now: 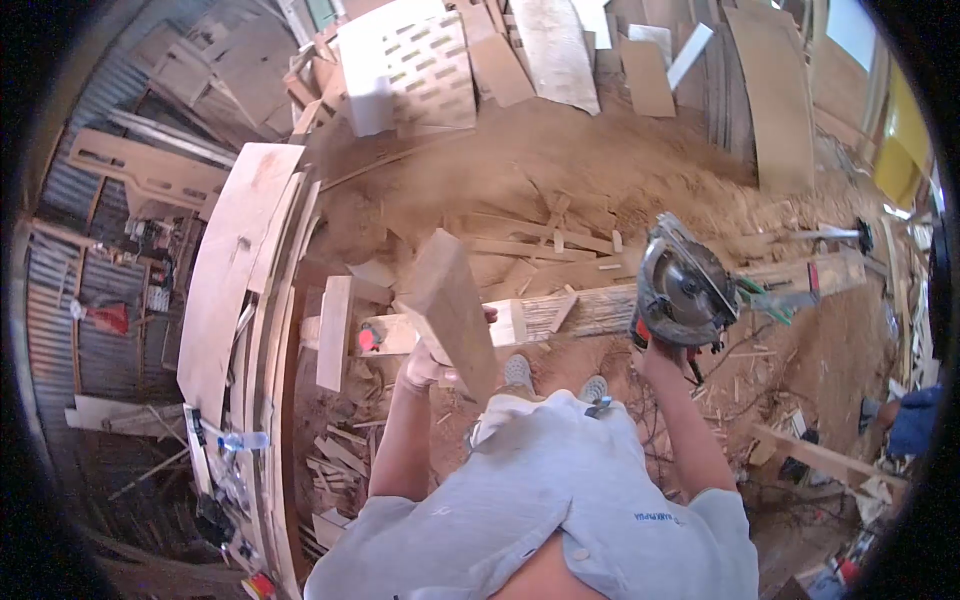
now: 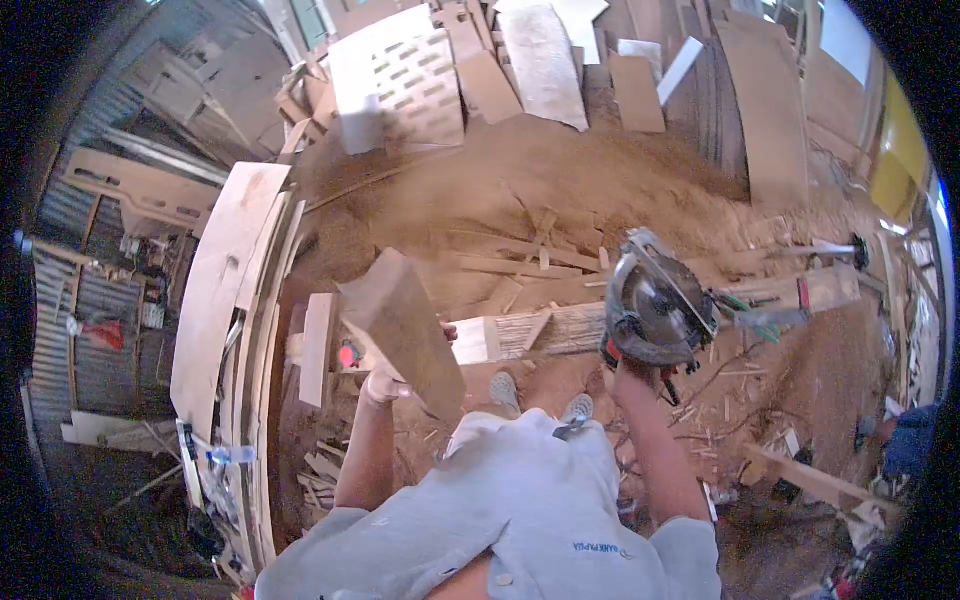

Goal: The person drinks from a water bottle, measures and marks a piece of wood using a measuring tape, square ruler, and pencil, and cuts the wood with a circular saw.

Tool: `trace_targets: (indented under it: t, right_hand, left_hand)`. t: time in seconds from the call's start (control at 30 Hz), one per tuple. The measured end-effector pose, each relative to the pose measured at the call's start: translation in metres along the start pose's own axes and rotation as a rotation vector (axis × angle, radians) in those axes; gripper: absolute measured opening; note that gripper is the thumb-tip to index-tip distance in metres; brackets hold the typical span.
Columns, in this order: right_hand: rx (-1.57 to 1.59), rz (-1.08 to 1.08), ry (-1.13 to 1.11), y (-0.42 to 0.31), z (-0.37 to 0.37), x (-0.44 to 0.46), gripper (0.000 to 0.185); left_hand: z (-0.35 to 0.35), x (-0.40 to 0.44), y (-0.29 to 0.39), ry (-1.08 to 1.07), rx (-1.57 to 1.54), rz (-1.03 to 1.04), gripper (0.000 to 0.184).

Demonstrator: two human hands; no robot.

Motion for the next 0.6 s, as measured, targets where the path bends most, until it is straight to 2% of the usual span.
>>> trace_targets:
  t: [0.07,0.13,0.27,0.33,0.4,0.47,0.6]
  right_hand:
    - [0.063,-0.028,0.100,-0.010,-0.009,-0.013,0.096]
    - [0.044,0.027,0.082,-0.022,-0.025,-0.027,0.098]
    - [0.125,0.145,-0.059,-0.041,-0.039,-0.036,0.104]
    - [0.283,0.189,-0.163,-0.054,-0.052,-0.045,0.107]
    - [0.308,0.153,-0.107,-0.066,-0.061,-0.049,0.109]
    - [0.197,0.035,0.104,-0.082,-0.065,-0.058,0.110]
    - [0.193,0.092,0.114,-0.098,-0.053,-0.064,0.112]
  left_hand:
    - [0.011,0.007,0.024,-0.030,-0.114,0.134,0.122]
    - [0.016,0.008,0.037,-0.053,-0.212,0.232,0.123]
    - [0.014,0.008,0.047,-0.059,-0.320,0.319,0.125]
    - [0.009,0.010,0.048,-0.112,-0.333,0.344,0.127]
    - [-0.002,0.015,0.044,-0.233,-0.335,0.367,0.129]
    - [-0.004,0.014,0.048,-0.191,-0.402,0.316,0.128]
    - [-0.017,0.018,0.043,-0.185,-0.515,0.309,0.127]
Point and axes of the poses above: each hand's wrist, its own x-axis towards the middle knuckle, its own z-axis out of the palm, y = z × x, the point moved 8 cm from there along x, towards the middle knuckle, and after that the axes turned 10 degrees about -y, right-handed, at the moved point
